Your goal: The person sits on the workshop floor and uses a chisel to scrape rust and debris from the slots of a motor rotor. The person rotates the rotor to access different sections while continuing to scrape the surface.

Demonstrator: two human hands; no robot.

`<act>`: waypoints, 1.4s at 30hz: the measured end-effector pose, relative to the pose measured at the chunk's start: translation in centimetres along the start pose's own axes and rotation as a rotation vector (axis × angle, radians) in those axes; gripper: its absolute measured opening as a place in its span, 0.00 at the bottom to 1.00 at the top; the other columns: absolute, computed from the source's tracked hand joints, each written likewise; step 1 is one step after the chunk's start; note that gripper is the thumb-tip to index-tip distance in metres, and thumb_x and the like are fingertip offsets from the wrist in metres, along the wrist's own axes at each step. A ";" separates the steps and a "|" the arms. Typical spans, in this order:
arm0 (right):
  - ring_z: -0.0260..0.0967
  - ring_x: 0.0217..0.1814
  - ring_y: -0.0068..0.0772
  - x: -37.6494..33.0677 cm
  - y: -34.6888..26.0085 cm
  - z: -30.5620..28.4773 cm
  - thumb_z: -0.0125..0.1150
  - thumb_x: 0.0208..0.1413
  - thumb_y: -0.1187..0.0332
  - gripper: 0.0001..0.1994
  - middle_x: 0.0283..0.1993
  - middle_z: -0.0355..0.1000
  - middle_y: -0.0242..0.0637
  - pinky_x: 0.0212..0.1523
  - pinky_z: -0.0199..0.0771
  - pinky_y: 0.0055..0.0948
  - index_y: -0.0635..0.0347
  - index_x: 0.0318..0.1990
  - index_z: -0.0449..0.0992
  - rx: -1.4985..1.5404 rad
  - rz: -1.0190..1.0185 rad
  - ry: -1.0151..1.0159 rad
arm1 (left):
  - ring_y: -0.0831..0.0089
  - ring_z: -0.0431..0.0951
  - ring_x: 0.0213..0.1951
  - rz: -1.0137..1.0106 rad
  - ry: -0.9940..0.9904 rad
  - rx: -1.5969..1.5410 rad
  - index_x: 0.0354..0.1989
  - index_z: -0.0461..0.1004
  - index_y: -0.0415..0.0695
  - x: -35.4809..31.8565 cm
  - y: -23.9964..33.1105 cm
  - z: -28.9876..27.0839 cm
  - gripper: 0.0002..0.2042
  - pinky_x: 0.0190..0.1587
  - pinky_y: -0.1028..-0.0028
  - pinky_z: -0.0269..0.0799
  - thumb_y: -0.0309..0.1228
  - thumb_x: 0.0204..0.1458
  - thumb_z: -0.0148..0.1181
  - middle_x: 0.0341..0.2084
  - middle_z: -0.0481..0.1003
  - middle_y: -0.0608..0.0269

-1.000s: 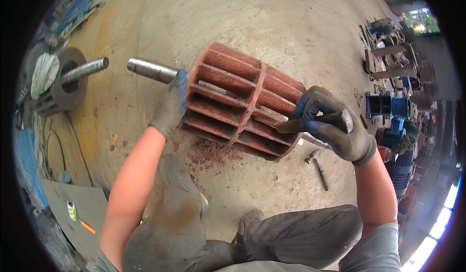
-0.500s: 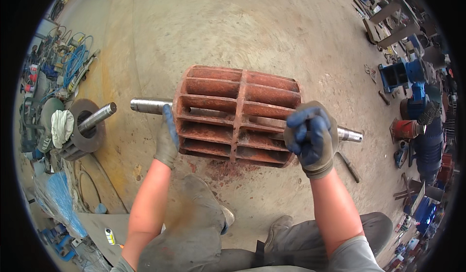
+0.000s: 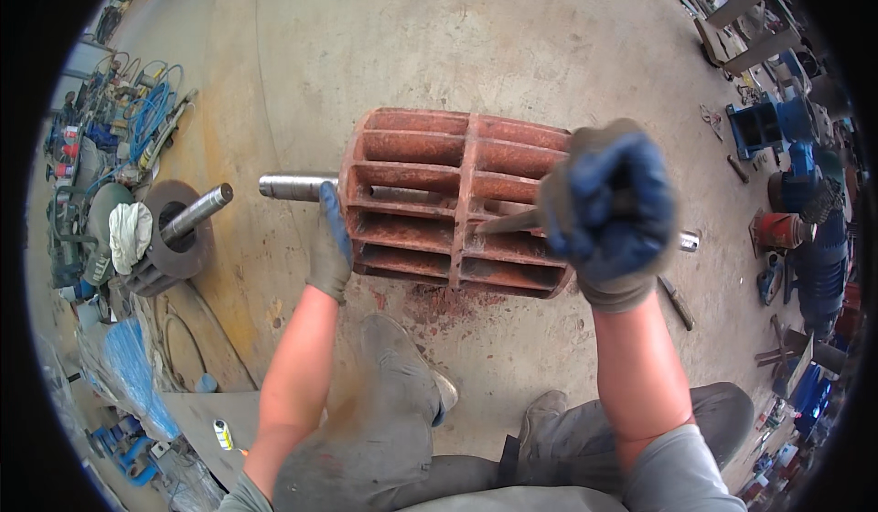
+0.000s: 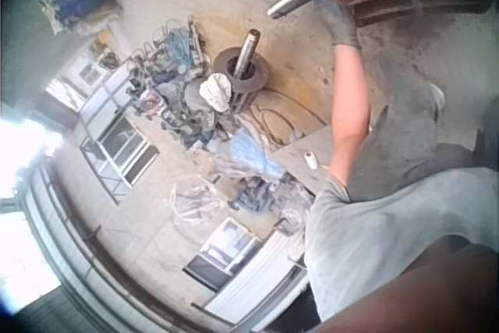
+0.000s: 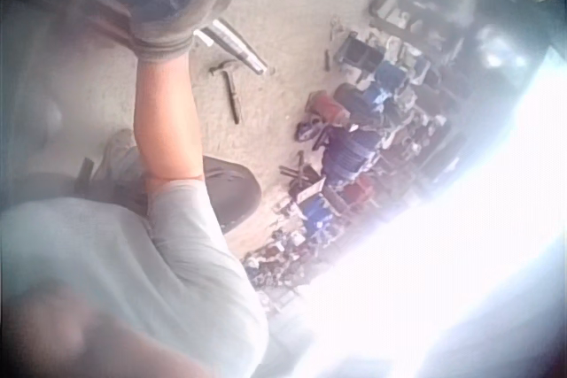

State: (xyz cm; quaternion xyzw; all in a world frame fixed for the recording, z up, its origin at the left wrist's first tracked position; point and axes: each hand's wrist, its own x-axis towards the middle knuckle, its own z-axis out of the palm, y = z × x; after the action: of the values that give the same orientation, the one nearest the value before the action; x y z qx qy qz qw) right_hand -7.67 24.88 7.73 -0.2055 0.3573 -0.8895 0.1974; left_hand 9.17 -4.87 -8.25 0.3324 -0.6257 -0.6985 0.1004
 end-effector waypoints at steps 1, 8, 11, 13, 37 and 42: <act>0.63 0.16 0.21 -0.2 -0.3 -0.1 0.42 0.81 0.45 0.29 0.25 0.66 0.32 0.19 0.78 0.28 0.64 0.41 0.76 -0.073 0.013 0.037 | 0.69 0.74 0.67 -0.010 0.008 0.041 0.76 0.71 0.35 0.3 -0.2 -0.2 0.39 0.74 0.68 0.67 0.60 0.82 0.32 0.68 0.77 0.57; 0.58 0.16 0.21 -1.0 0.0 0.0 0.41 0.82 0.44 0.27 0.24 0.61 0.30 0.17 0.64 0.27 0.57 0.40 0.71 0.028 -0.106 0.117 | 0.70 0.76 0.65 0.056 0.040 0.034 0.73 0.74 0.33 0.6 0.1 0.3 0.39 0.72 0.67 0.68 0.60 0.82 0.33 0.66 0.79 0.57; 0.57 0.16 0.20 -1.7 0.1 -0.6 0.40 0.85 0.52 0.23 0.25 0.59 0.27 0.20 0.67 0.28 0.57 0.40 0.74 0.118 -0.145 0.035 | 0.70 0.75 0.67 0.025 -0.004 0.002 0.74 0.73 0.34 0.3 0.5 0.3 0.38 0.74 0.68 0.67 0.59 0.82 0.33 0.68 0.78 0.58; 0.57 0.16 0.21 -2.2 0.2 -1.1 0.41 0.85 0.50 0.24 0.25 0.59 0.26 0.19 0.66 0.29 0.57 0.40 0.74 0.039 -0.048 0.063 | 0.70 0.75 0.67 0.020 -0.015 -0.042 0.74 0.72 0.35 0.2 0.8 0.4 0.38 0.74 0.67 0.67 0.59 0.82 0.34 0.69 0.77 0.58; 0.59 0.18 0.29 -5.0 3.1 0.8 0.44 0.83 0.49 0.24 0.28 0.63 0.35 0.25 0.70 0.35 0.59 0.39 0.72 -0.210 -0.337 0.148 | 0.71 0.76 0.64 0.034 0.070 -0.013 0.72 0.74 0.34 -0.3 1.7 1.0 0.39 0.71 0.66 0.70 0.62 0.81 0.36 0.63 0.80 0.59; 0.60 0.18 0.27 -4.4 2.2 0.8 0.45 0.82 0.49 0.24 0.27 0.63 0.35 0.25 0.70 0.35 0.58 0.38 0.74 -0.019 -0.387 0.222 | 0.71 0.76 0.63 0.042 0.059 0.072 0.71 0.75 0.33 -0.2 2.1 1.0 0.39 0.71 0.66 0.70 0.61 0.81 0.37 0.63 0.80 0.58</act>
State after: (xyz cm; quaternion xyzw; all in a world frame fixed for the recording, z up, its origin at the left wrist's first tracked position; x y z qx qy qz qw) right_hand -3.17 25.13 5.64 -0.1729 0.3389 -0.9246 -0.0195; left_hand 8.16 -4.35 -6.16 0.3432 -0.6539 -0.6633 0.1214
